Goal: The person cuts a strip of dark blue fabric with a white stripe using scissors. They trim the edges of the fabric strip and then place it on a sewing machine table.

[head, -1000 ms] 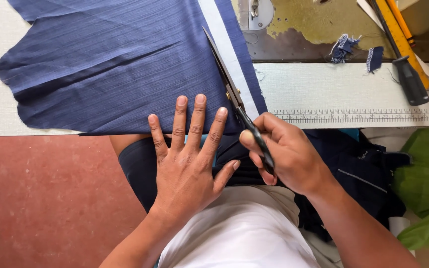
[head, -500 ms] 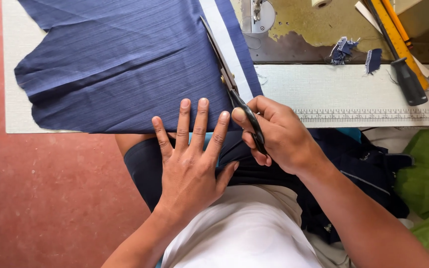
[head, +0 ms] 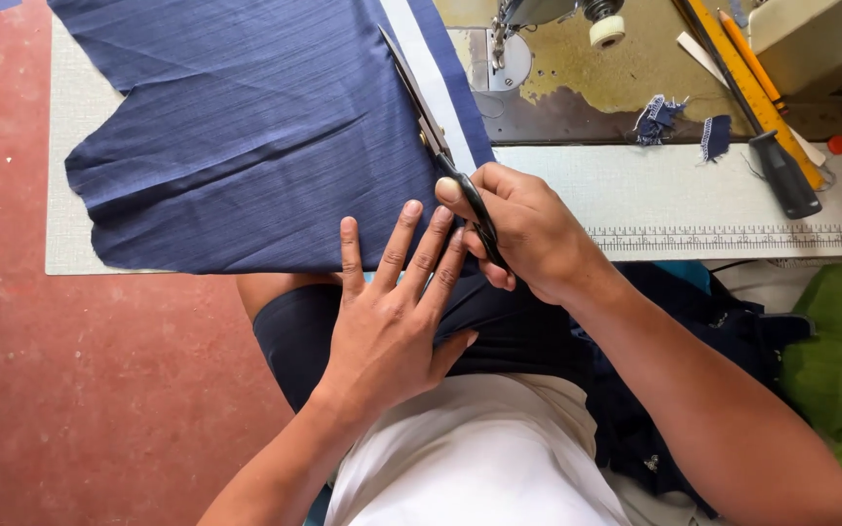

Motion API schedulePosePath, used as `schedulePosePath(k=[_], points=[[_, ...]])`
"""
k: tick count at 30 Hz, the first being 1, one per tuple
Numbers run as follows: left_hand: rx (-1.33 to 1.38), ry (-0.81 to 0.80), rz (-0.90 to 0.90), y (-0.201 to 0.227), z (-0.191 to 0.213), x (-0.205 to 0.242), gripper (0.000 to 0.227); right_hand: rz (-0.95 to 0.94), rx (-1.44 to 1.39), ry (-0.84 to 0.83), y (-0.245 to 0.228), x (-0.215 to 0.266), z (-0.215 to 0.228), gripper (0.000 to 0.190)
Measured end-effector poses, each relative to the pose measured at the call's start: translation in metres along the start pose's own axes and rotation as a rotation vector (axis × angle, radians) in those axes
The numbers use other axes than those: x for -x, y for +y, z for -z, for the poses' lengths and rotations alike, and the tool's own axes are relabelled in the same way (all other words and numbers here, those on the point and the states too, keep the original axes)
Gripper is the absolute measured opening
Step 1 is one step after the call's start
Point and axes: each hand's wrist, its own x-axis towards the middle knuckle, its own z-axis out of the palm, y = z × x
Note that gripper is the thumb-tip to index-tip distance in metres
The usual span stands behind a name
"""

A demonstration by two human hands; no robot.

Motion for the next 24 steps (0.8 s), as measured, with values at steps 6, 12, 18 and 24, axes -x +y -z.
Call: schedulePosePath(k=[6, 12, 18, 24], points=[[0.003, -0.017, 0.006, 0.005, 0.003, 0.000, 0.093, 0.023, -0.100, -0.045, -0.014, -0.001, -0.002, 0.041], [-0.013, -0.020, 0.018, 0.006, 0.003, 0.002, 0.097, -0.027, -0.029, -0.027, -0.021, -0.014, -0.003, 0.038], [0.011, -0.010, 0.013, 0.006, 0.005, 0.001, 0.093, -0.035, -0.052, 0.010, -0.027, -0.015, -0.005, 0.036], [0.011, -0.005, 0.022, 0.010, 0.007, 0.000, 0.094, -0.052, 0.086, 0.006, -0.054, -0.025, -0.004, 0.044]])
